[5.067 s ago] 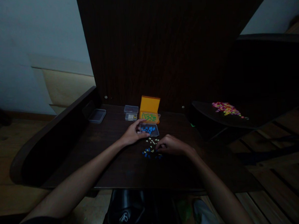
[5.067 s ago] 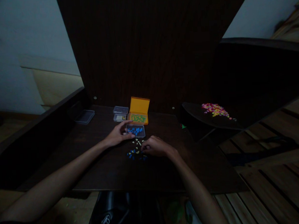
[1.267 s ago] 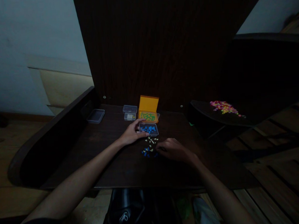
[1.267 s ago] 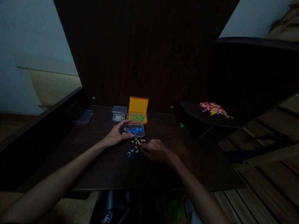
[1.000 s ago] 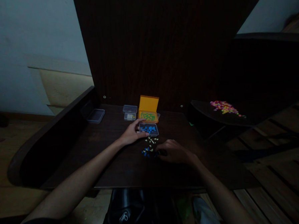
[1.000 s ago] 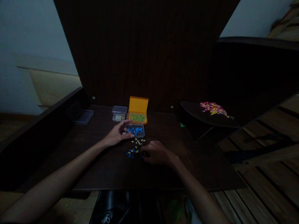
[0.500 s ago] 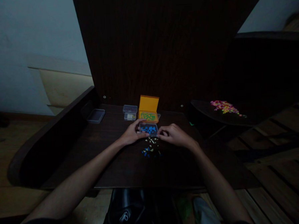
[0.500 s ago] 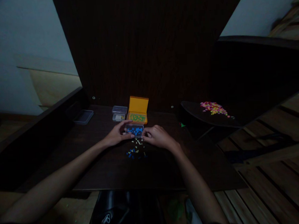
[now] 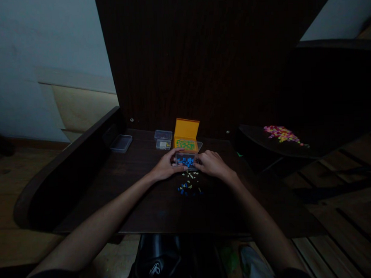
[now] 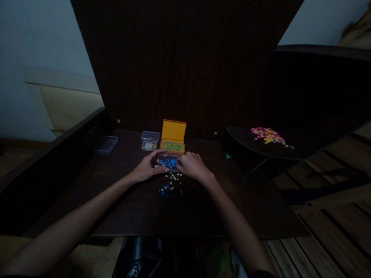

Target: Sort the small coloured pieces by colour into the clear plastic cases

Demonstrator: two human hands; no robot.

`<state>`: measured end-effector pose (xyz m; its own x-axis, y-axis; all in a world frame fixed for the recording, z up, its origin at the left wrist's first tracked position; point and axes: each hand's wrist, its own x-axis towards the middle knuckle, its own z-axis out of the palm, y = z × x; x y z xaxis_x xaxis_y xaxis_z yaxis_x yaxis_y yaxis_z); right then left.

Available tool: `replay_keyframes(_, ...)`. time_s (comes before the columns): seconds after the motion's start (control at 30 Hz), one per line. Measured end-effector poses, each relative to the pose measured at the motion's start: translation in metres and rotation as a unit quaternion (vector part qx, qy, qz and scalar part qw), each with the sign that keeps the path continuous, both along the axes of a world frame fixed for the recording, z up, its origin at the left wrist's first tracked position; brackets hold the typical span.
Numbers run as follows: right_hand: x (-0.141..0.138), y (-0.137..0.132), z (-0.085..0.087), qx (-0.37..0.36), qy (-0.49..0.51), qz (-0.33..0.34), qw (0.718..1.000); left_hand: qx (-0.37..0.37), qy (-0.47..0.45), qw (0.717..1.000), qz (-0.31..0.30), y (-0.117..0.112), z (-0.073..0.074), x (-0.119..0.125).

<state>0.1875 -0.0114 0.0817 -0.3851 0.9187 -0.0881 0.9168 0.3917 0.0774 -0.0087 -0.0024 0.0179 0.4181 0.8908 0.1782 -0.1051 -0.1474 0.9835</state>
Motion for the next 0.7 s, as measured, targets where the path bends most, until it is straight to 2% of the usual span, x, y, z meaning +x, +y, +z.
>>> replay_keyframes(0.27, -0.001, -0.002, 0.004, 0.004, 0.023, -0.008, 1.0, -0.001, 0.011, 1.0, -0.001, 0.0, 0.001, 0.0)
replay_keyframes(0.47, 0.01, -0.006, 0.012, 0.007, 0.097, -0.016, 0.995, -0.002, 0.011, 1.0, 0.005, 0.0, 0.002, 0.0)
replay_keyframes(0.7, 0.026, -0.016, 0.009, -0.027, 0.155, 0.031, 0.987, -0.012, 0.006, 1.0, 0.002, 0.002, -0.001, -0.001)
